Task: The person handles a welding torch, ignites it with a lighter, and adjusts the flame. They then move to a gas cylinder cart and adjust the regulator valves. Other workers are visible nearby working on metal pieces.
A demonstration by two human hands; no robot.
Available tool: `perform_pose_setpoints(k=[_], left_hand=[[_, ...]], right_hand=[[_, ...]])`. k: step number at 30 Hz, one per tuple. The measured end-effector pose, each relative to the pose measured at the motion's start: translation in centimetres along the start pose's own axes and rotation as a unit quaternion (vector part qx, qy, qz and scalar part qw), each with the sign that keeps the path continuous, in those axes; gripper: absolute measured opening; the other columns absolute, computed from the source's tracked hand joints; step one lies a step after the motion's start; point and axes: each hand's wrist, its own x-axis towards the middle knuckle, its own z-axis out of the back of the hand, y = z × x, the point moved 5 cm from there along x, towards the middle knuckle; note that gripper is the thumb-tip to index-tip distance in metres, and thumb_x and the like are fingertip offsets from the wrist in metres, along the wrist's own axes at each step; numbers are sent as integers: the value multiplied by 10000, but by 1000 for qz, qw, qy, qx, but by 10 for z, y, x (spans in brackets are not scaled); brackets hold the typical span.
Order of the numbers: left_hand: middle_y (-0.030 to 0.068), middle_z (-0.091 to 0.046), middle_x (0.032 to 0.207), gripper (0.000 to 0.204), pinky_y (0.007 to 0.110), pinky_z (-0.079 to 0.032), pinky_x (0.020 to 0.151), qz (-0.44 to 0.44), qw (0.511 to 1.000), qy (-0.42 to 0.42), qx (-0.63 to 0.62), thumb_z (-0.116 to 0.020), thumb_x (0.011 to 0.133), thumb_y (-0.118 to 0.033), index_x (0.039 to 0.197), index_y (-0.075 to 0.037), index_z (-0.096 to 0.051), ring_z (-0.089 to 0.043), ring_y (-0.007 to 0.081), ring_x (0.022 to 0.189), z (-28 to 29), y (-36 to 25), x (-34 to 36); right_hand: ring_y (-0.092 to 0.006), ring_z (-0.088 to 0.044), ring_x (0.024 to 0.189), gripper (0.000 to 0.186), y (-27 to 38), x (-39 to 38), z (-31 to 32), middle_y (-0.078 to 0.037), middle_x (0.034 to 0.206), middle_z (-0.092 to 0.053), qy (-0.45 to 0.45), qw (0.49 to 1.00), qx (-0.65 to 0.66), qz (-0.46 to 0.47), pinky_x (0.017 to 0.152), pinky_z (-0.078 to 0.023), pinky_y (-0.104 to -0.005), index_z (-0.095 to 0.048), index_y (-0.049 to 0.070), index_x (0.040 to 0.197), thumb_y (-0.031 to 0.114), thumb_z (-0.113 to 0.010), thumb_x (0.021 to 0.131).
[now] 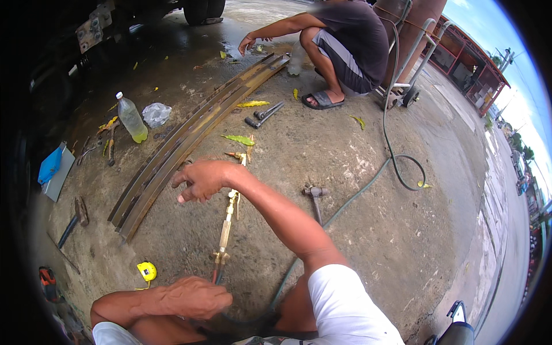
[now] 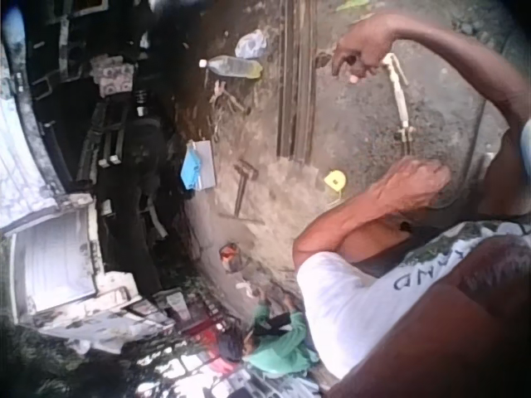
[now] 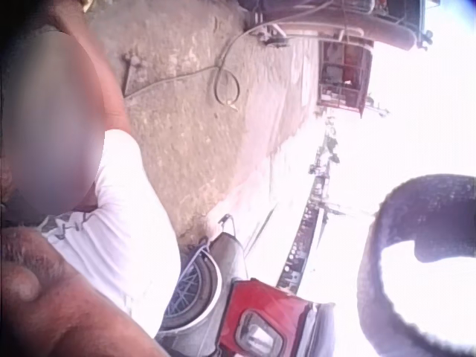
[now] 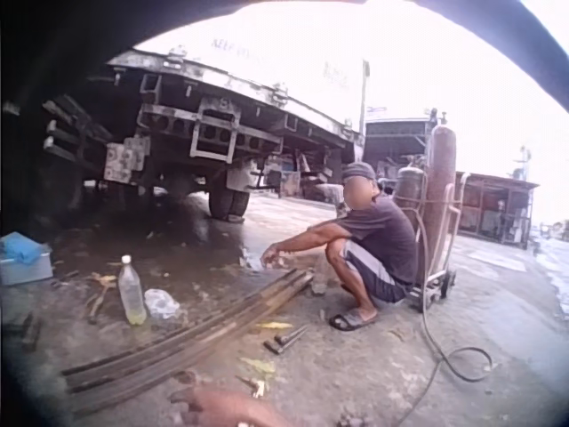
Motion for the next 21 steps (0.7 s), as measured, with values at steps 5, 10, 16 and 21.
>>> perform_pose_setpoints(k=[5,10,16,21], left_hand=[[127,-639,759,78,467,-570,580,-16,998,57,29,-563,876,-96,925,-39,-543,-709,332,689,-40,19,25],[180,-705,891,234,496,-570,630,190,975,114,5,-609,844,-119,1058,-39,-558,-717,386,775,-72,76,26],[204,-716,909,309,511,-556,644,280,942,78,-170,-622,881,-190,1156,-57,-573,-714,389,805,-155,51,-6],[257,-697,954,311,534,-549,728,272,934,89,-212,-563,938,-253,1163,-42,-608,-678,462,869,-135,-71,-21]], right_hand=[[-359,-716,899,617,-1,-48,22,-197,1040,-732,-41,999,-6,-33,848,-547,-460,-529,34,1408,415,-654,938],[-443,-664,927,542,-1,-165,17,-256,901,-699,-200,955,17,-220,818,-503,-526,-524,42,1369,376,-625,954],[-537,-328,1390,735,84,-330,-127,-160,1603,-289,-106,884,-32,-454,1045,-352,-705,-396,274,1523,574,-624,892],[-590,-154,1444,773,112,-346,-168,-111,1661,-160,-90,884,57,-455,1105,-267,-725,-385,378,1522,646,-639,842]])
